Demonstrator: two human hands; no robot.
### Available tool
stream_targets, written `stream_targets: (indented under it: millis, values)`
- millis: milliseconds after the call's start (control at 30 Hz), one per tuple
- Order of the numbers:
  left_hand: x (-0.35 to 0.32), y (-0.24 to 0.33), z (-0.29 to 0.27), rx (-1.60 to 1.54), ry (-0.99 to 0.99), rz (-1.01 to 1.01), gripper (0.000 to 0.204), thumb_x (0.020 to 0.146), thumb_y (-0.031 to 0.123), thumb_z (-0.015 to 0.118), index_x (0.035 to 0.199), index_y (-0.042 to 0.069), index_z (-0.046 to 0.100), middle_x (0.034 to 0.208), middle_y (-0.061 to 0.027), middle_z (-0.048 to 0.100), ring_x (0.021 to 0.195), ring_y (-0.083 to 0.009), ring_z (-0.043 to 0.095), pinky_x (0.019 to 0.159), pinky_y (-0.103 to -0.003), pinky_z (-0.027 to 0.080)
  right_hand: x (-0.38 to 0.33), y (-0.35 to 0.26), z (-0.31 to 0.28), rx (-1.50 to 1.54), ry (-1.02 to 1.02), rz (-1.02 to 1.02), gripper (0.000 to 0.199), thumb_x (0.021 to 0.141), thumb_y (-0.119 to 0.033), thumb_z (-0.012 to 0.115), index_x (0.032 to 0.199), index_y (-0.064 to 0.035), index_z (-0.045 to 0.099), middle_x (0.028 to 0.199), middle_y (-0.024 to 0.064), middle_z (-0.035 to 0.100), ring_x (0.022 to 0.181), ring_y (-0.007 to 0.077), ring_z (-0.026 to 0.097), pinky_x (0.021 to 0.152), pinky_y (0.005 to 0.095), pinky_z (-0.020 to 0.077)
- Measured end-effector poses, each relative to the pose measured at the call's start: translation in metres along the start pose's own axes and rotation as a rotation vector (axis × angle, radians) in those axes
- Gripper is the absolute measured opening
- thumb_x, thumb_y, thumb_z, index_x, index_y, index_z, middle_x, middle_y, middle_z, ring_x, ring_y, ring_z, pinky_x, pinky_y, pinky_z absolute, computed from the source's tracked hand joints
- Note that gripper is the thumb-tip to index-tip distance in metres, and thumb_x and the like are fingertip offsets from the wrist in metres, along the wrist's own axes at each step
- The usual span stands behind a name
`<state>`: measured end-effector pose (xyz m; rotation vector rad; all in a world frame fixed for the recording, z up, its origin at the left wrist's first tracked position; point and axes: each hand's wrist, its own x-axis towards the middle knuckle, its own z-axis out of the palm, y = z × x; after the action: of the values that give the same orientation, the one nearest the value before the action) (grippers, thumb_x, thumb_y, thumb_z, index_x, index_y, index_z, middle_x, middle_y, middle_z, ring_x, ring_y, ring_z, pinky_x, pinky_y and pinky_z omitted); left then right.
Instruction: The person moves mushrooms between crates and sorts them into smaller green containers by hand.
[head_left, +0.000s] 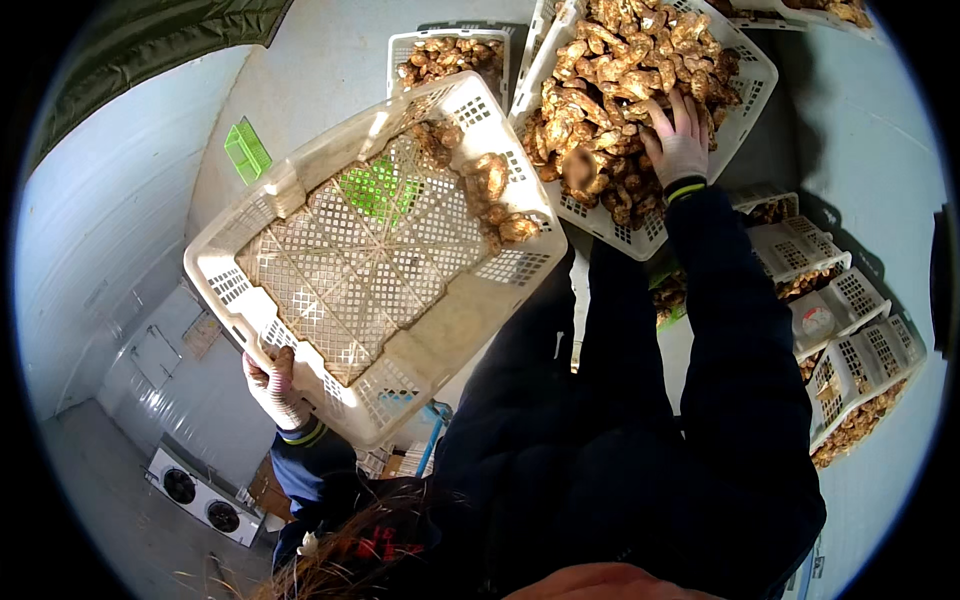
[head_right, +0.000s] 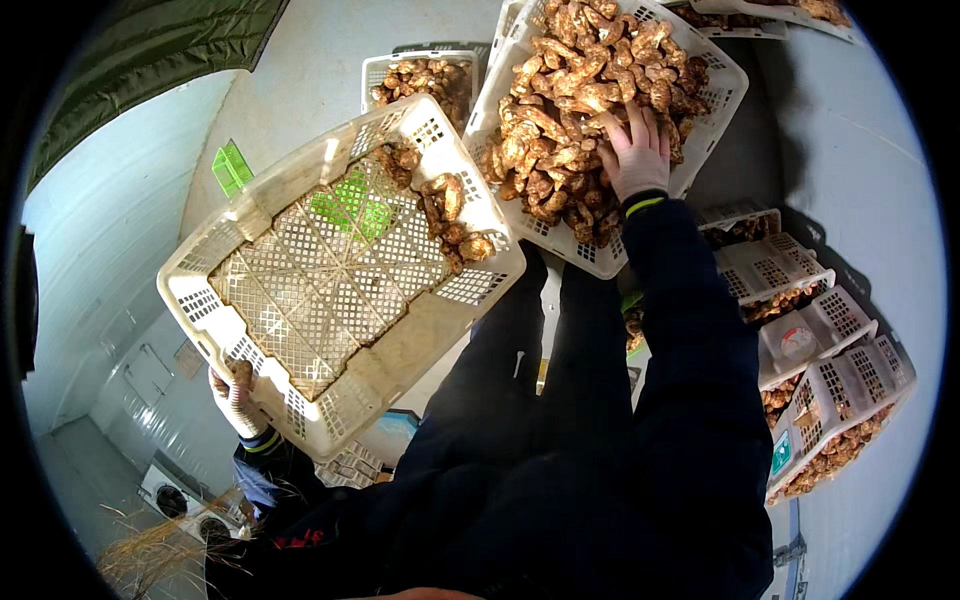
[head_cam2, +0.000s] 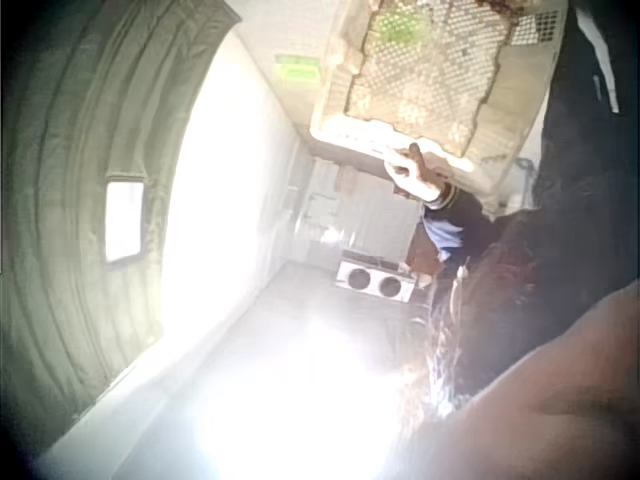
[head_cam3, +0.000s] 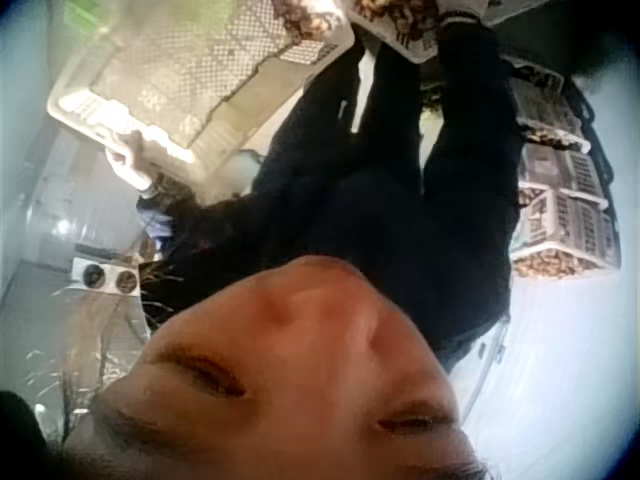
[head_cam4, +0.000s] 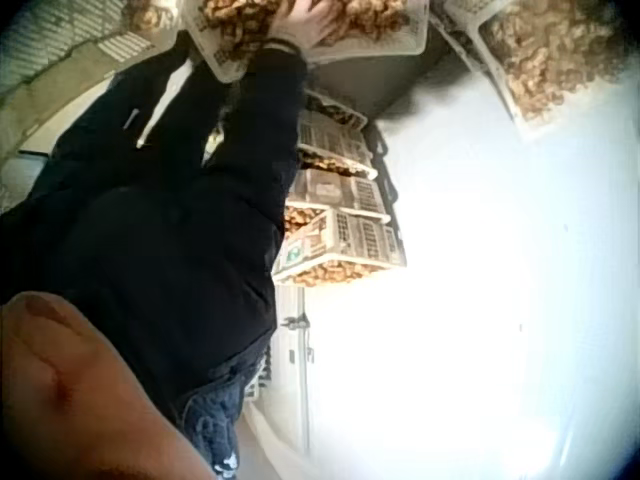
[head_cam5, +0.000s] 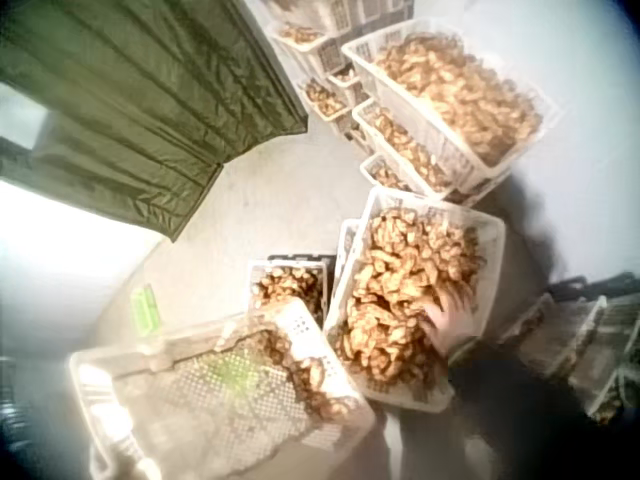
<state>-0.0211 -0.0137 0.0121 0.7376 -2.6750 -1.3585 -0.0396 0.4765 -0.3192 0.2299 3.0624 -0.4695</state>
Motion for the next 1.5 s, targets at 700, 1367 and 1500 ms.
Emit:
stream_targets:
  millis: [700,1367,1500]
  values:
    - [-0.005,0.018,0.013,-0.119,-0.002,-0.082,0.026,0.072,-0.005,0.059,0.095,0.004,0.053,0.081,0.0002,0.054,0.069,-0.0078,0.051,0.064,-0.020,0.043,0.049,-0.079,0.041,0.133,-0.181,-0.078,0.050,0.079,-0.019,0.055,0.126,-0.0212,0.038,0.118,0.0079,0.049,0.106,0.0267,0.047,0.089,0.0374,0.0394]
    - [-0.003,-0.003,-0.003,-0.020,0.020,-0.058,0.024,0.070,-0.008,0.058,0.089,0.006,0.053,0.076,0.0026,0.051,0.065,-0.0060,0.049,0.063,-0.020,0.044,0.006,-0.083,0.054,0.235,-0.269,0.148,0.052,0.075,-0.020,0.061,0.123,-0.0179,0.044,0.098,0.0109,0.058,0.091,0.0282,0.054,0.081,0.0395,0.0429]
    - [-0.007,0.004,0.002,-0.021,0.039,-0.086,0.025,0.071,-0.009,0.057,0.091,0.006,0.054,0.077,0.0023,0.052,0.067,-0.0064,0.049,0.063,-0.020,0.044,-0.013,-0.080,0.031,1.502,-0.216,0.433,0.037,0.082,-0.012,0.060,0.117,-0.0044,0.051,0.099,0.0069,0.060,0.086,0.0157,0.057,0.076,0.0281,0.0466]
